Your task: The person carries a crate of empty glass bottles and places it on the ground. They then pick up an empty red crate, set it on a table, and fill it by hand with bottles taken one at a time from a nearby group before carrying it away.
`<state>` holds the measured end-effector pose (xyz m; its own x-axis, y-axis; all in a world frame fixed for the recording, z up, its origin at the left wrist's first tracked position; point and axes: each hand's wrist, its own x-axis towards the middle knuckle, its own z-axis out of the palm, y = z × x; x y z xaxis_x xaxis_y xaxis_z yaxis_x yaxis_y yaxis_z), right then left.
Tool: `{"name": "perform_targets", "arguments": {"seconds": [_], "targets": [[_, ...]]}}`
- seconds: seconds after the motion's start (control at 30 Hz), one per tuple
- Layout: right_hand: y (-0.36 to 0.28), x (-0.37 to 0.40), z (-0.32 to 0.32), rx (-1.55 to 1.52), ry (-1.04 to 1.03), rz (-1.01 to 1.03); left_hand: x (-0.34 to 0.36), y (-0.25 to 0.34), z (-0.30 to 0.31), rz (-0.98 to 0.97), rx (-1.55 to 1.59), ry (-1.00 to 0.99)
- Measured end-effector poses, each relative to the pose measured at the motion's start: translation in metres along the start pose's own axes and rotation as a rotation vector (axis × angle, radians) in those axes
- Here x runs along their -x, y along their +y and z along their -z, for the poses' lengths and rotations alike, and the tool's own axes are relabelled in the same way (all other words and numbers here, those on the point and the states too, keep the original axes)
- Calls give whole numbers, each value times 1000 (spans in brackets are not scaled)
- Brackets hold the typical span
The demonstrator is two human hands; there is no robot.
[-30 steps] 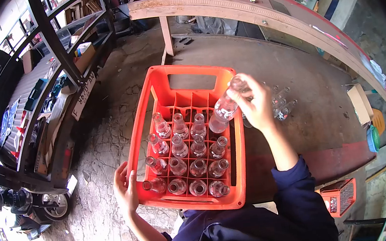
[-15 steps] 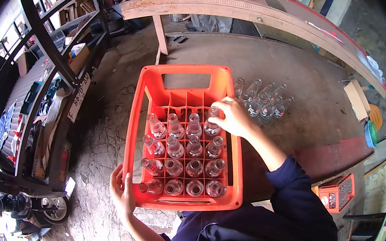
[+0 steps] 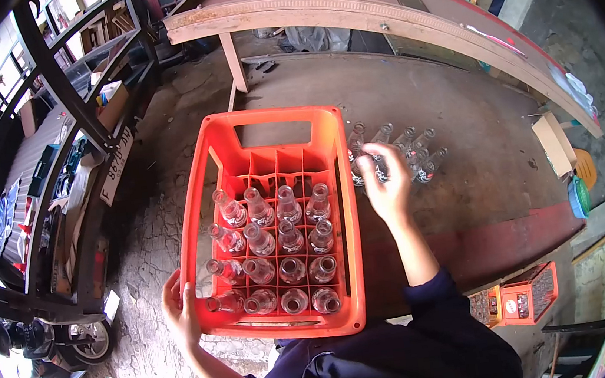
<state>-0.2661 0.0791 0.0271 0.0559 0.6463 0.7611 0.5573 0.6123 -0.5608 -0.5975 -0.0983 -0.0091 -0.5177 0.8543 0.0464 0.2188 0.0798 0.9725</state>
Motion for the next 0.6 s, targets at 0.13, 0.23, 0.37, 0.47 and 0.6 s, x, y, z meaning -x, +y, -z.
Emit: {"name": "perform_targets", "arguments": {"seconds": [0.13, 0.23, 0.37, 0.47, 0.6], "targets": [[67, 23, 29, -34, 293, -266, -1, -1, 1, -2, 4, -13], [103, 35, 57, 167, 418, -319, -2, -7, 2, 1, 22, -6], [150, 41, 86, 331, 485, -453, -2, -10, 1, -1, 28, 2], [173, 39, 97, 399, 410, -452, -2, -10, 1, -2, 24, 13], [206, 35, 95, 170, 197, -465, 0, -6, 1, 12, 24, 20]]}}
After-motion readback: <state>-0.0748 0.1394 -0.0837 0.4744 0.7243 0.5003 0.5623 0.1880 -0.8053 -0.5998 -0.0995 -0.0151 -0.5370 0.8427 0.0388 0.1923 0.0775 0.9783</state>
